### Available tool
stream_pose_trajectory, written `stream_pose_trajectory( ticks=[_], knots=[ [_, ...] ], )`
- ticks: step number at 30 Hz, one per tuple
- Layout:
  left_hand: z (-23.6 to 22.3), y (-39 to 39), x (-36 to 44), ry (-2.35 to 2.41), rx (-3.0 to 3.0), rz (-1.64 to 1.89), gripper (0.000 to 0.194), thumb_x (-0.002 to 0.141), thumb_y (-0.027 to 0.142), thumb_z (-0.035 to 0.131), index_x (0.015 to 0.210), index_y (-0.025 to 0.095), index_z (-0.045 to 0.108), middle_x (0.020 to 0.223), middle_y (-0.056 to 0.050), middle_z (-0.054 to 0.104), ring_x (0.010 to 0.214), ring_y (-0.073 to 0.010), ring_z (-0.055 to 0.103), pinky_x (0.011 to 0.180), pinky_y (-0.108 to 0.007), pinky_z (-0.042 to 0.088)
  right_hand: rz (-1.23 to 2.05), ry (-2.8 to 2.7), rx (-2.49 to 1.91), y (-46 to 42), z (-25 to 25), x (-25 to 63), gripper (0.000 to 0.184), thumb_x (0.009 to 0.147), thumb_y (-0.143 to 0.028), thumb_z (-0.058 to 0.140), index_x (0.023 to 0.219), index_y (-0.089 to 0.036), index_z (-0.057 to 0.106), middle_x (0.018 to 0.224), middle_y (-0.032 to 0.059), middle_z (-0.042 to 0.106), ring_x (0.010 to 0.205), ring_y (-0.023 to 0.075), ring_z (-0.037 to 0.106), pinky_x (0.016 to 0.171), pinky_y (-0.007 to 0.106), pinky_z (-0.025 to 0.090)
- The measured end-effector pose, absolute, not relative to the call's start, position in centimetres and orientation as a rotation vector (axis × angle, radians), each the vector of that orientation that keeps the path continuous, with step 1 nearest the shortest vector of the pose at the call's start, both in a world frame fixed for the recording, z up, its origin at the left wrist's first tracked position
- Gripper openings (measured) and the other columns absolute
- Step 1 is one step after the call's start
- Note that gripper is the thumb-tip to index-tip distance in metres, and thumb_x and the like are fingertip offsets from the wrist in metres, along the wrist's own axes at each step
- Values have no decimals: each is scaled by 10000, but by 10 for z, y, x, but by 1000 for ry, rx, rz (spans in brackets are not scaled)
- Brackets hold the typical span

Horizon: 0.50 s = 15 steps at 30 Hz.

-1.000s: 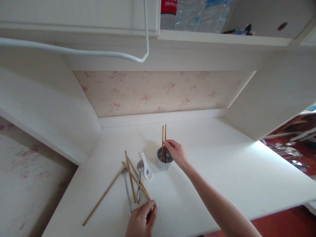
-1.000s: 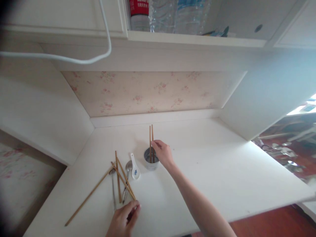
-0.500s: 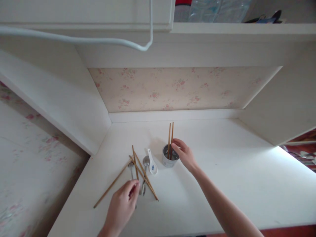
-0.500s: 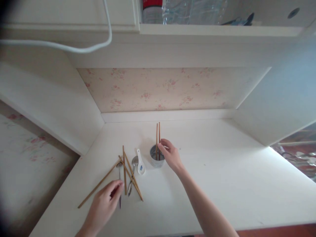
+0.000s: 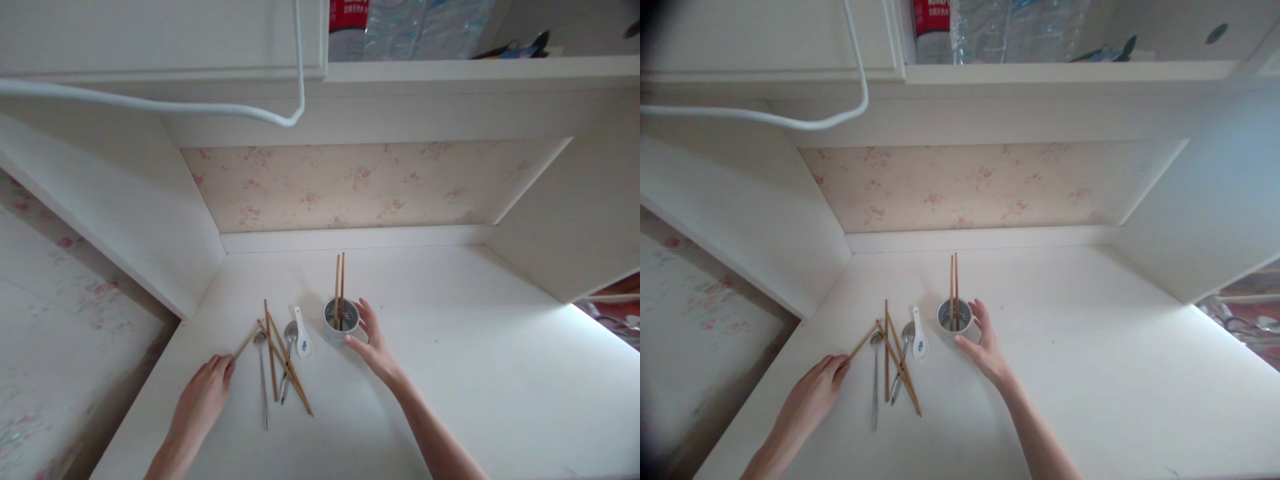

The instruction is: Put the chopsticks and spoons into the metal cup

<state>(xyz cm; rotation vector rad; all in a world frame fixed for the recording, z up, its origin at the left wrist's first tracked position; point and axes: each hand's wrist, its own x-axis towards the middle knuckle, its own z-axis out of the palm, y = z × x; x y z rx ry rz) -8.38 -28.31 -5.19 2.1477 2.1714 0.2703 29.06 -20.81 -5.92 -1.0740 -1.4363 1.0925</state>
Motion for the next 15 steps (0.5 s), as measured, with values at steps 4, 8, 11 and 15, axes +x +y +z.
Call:
stream_pose_trajectory(
  ticks=[4,8,11,15],
  knots=[
    [-21,-280,-82,2182,2008,469,301,923,372,387,1006,212,628,1005,-58,697,885,-218,675,786,-327,510,1060,-1436,-1103,-214,-71,292,882,764,-419,733,1455,-355,188,1485,86,368,1368,279,352,1120,530,283],
    [34,-268,-57,1973,1809,804,344,864,505,512,1034,222,609,948,-42,715,829,-193,681,761,-285,525,1039,-1463,-1167,-218,-77,291,925,742,-414,752,1462,-339,176,1488,94,363,1348,300,382,1106,542,305],
    [72,-252,-18,1703,1609,992,336,867,476,545,1062,206,596,917,-36,718,852,-176,684,806,-278,538,976,-1518,-1209,-218,-80,289,934,723,-415,766,1463,-318,204,1485,102,374,1338,318,396,1100,546,316],
    [99,-222,39,1332,1447,1332,305,858,413,593,1052,178,586,950,-48,705,861,-168,673,805,-306,564,849,-1584,-1264,-216,-84,288,913,712,-419,770,1453,-307,247,1437,113,445,1304,339,437,1063,554,363]
  ],
)
